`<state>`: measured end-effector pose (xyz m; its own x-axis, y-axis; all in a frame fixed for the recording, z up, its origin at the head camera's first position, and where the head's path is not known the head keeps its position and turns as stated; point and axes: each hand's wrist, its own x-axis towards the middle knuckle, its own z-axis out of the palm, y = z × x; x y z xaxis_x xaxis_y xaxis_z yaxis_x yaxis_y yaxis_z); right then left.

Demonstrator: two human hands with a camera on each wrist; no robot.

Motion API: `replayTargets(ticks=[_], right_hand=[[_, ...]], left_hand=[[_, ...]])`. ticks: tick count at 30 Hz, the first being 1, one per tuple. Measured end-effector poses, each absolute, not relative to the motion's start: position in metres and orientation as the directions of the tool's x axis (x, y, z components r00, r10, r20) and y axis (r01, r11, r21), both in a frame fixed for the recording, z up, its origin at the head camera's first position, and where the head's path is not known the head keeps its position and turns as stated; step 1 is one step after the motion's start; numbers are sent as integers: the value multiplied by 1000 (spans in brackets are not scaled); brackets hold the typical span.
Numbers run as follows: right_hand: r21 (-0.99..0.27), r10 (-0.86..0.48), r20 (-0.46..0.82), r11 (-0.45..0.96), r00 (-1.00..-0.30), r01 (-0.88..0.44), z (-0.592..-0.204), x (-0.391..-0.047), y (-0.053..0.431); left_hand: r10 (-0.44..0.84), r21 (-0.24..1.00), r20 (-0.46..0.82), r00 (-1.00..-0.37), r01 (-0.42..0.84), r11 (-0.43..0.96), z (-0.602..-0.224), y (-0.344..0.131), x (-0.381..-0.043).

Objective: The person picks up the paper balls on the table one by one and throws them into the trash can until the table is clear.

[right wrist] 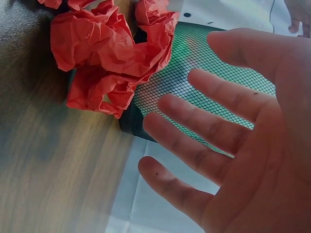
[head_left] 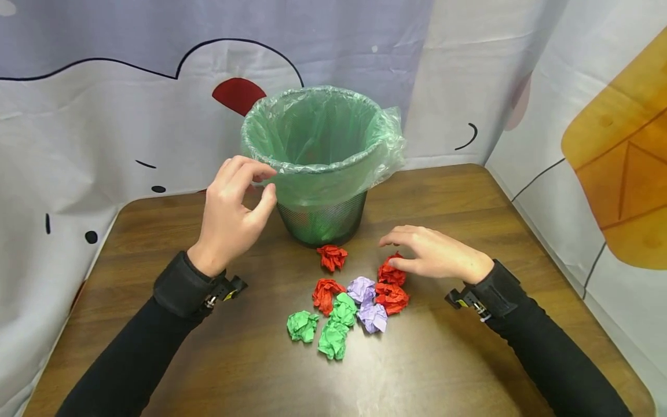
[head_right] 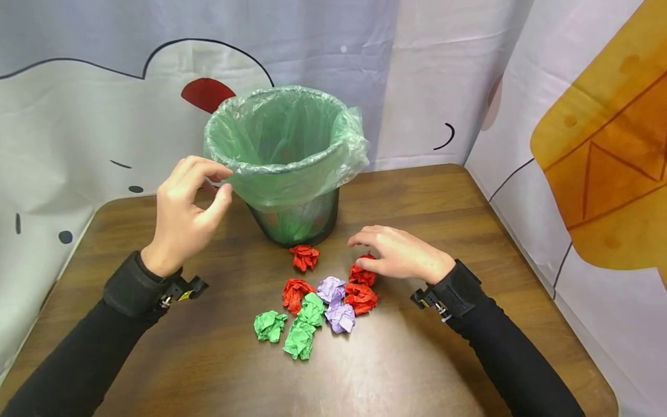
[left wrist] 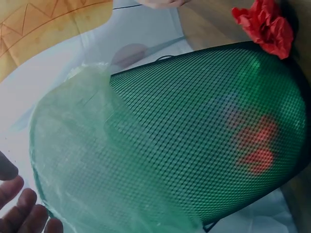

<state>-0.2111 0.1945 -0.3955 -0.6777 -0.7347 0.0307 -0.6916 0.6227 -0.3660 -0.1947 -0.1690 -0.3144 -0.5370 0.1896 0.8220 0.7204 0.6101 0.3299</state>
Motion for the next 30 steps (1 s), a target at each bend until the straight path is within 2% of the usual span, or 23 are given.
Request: replayTargets(ticks=[4, 11, 19, 30], right_hand=[[-366, -734, 30, 624, -678, -691, -396, -211, 195], [-371, -737, 33, 619, -676, -693, -397, -211, 195], [-374, -737, 33, 617, -675, -692, -399, -211, 195], [-377, -735, 43, 615, -676, -693, -403, -210, 196]], left_hand=[[253, 309, 805, -536, 744, 593, -325, -169, -190], [330, 332, 745, -580, 751, 570, -342, -164, -181], [441, 317, 666, -602, 763, 563, -365, -156, -176], [505, 315, 573, -646, 742, 591, -393, -147, -174]])
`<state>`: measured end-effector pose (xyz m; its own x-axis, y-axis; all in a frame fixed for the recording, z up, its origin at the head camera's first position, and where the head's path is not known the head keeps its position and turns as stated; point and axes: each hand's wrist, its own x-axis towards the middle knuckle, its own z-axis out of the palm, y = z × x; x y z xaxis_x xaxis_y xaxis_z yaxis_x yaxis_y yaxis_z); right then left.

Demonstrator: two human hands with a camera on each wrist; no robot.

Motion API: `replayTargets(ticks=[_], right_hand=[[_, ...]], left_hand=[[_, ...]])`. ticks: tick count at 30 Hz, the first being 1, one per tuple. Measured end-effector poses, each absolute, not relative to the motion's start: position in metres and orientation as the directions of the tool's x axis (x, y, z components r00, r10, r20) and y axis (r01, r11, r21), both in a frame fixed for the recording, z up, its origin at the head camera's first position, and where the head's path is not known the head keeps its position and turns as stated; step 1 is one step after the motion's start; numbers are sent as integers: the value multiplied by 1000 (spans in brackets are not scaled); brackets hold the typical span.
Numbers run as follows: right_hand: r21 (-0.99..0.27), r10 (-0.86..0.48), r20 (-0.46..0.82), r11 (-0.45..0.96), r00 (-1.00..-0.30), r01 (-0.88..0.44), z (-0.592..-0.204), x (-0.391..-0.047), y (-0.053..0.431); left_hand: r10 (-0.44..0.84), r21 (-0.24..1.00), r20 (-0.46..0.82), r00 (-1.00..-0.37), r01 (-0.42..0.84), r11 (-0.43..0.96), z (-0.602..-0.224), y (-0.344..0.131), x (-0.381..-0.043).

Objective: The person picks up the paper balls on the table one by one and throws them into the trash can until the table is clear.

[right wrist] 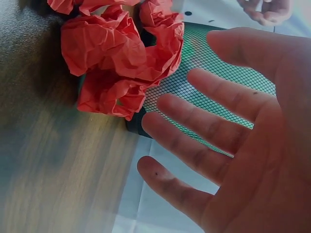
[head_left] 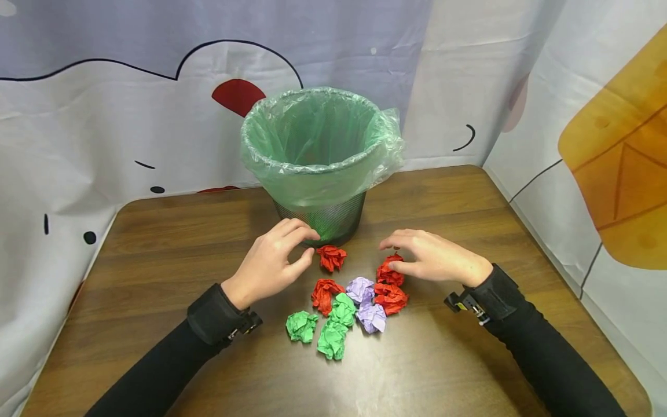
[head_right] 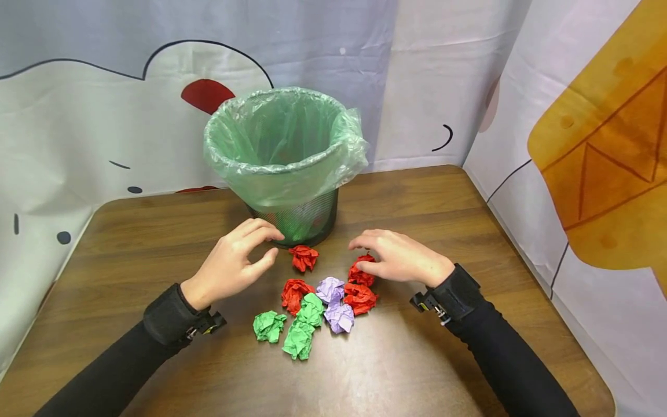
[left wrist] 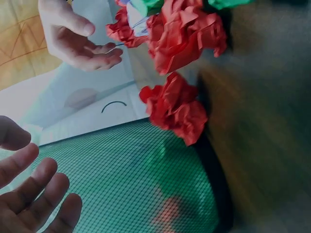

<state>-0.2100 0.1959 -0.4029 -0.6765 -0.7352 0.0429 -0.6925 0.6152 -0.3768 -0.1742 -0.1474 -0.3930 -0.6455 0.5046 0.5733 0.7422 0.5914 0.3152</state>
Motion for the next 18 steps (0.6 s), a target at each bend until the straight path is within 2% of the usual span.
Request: replayTargets(ticks=[9, 18], right_hand=[[-370, -742, 62, 604, -668, -706, -409, -209, 198], [-371, -731, -15, 638, -683, -675, -415, -209, 199]], left_hand=[[509, 326, 528, -680, 715, 618, -402, -145, -173], [502, 336, 525, -687, 710, 619, -407, -147, -172]])
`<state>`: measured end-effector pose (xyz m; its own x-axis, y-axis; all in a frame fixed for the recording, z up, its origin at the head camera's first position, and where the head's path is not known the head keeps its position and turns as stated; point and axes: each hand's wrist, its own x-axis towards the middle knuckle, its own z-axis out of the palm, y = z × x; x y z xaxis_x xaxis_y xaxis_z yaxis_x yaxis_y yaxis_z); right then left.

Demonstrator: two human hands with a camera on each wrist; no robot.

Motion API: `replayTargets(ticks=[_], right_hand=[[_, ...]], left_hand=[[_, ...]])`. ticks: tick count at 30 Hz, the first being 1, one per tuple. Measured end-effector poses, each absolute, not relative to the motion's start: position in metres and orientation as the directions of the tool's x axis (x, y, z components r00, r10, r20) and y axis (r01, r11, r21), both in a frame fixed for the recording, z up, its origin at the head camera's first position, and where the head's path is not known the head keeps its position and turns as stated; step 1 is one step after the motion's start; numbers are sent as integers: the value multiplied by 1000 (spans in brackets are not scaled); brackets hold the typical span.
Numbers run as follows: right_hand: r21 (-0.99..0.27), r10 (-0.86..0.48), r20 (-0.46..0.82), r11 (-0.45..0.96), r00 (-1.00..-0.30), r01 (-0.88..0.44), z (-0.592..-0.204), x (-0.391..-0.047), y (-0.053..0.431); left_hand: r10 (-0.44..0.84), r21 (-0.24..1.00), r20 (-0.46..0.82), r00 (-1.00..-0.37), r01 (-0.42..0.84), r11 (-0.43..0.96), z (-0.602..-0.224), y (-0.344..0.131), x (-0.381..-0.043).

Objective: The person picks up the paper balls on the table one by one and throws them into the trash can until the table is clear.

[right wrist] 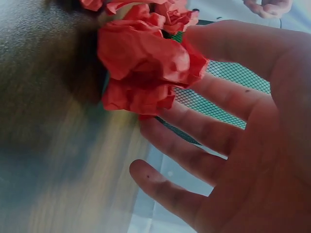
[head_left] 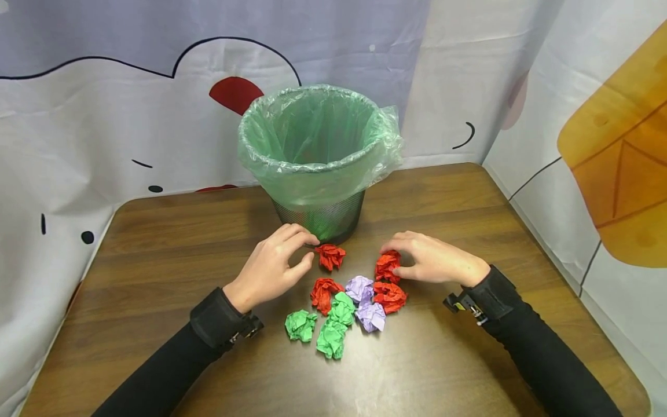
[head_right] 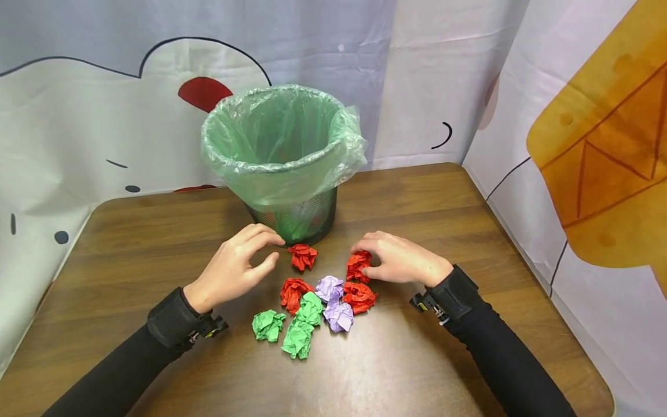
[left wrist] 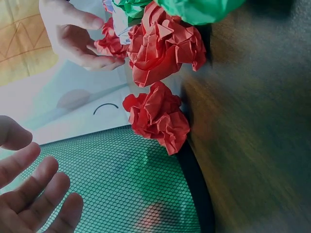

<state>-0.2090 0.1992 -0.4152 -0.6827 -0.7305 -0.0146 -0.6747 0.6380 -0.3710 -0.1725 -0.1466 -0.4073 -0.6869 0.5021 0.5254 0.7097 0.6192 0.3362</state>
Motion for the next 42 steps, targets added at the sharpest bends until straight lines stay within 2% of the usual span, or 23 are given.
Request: replayTargets(ticks=[7, 21, 42], right_hand=[[-359, -717, -57, 664, -694, -656, -421, -210, 197], [-386, -730, 10, 628, -684, -676, -423, -216, 196], [-353, -727, 71, 622, -682, -699, -366, -220, 199]], left_hand=[[498, 351, 516, -697, 702, 619, -410, -148, -170], [492, 369, 501, -712, 690, 622, -416, -150, -169], [491, 388, 475, -731, 674, 628, -418, -152, -168]])
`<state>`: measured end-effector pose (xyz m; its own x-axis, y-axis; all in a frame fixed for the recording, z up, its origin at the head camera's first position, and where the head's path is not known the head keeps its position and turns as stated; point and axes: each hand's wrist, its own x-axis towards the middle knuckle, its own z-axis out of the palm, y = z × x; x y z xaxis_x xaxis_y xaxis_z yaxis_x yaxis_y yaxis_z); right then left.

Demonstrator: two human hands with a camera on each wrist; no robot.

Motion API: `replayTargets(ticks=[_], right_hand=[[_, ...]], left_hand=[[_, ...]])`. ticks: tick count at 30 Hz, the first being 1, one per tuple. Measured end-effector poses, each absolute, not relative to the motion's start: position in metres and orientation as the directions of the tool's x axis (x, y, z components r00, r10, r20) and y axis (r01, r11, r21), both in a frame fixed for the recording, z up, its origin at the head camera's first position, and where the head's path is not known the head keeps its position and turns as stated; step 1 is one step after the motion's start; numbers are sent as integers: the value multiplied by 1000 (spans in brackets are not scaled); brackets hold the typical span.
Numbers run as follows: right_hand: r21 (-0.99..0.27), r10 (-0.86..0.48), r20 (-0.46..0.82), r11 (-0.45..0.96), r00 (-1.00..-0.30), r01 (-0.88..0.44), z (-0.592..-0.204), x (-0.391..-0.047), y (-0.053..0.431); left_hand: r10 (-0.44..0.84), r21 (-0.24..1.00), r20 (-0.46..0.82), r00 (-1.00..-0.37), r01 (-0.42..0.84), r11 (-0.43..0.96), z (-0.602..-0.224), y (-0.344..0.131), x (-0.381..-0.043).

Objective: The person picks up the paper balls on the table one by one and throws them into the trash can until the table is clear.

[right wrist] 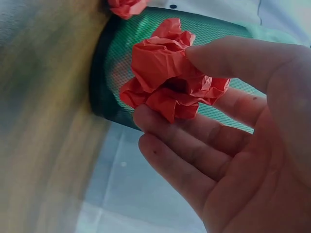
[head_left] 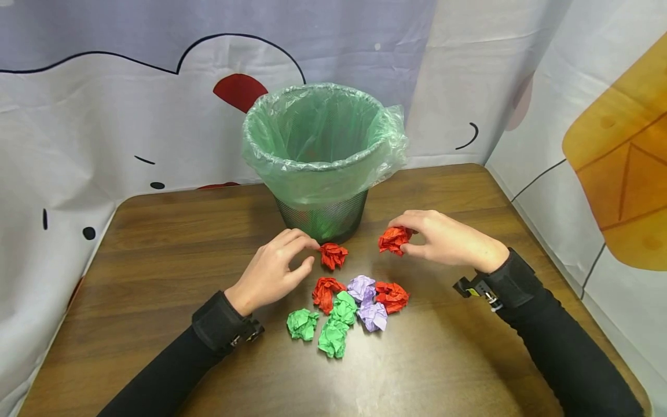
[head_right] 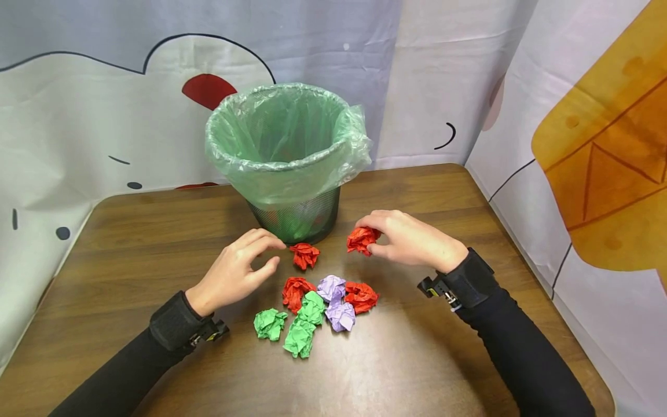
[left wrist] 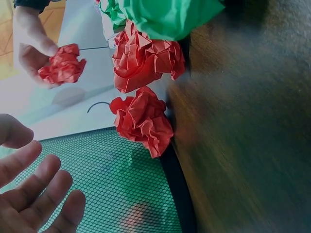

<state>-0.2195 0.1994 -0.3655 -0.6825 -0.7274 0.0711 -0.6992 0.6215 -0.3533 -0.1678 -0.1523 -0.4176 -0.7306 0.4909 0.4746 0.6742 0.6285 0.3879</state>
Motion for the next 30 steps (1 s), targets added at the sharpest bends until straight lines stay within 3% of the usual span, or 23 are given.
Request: replayTargets(ticks=[30], right_hand=[[-195, -771, 272, 541, -575, -818, -251, -216, 199]], left_hand=[[487, 405, 439, -755, 650, 643, -423, -159, -165]])
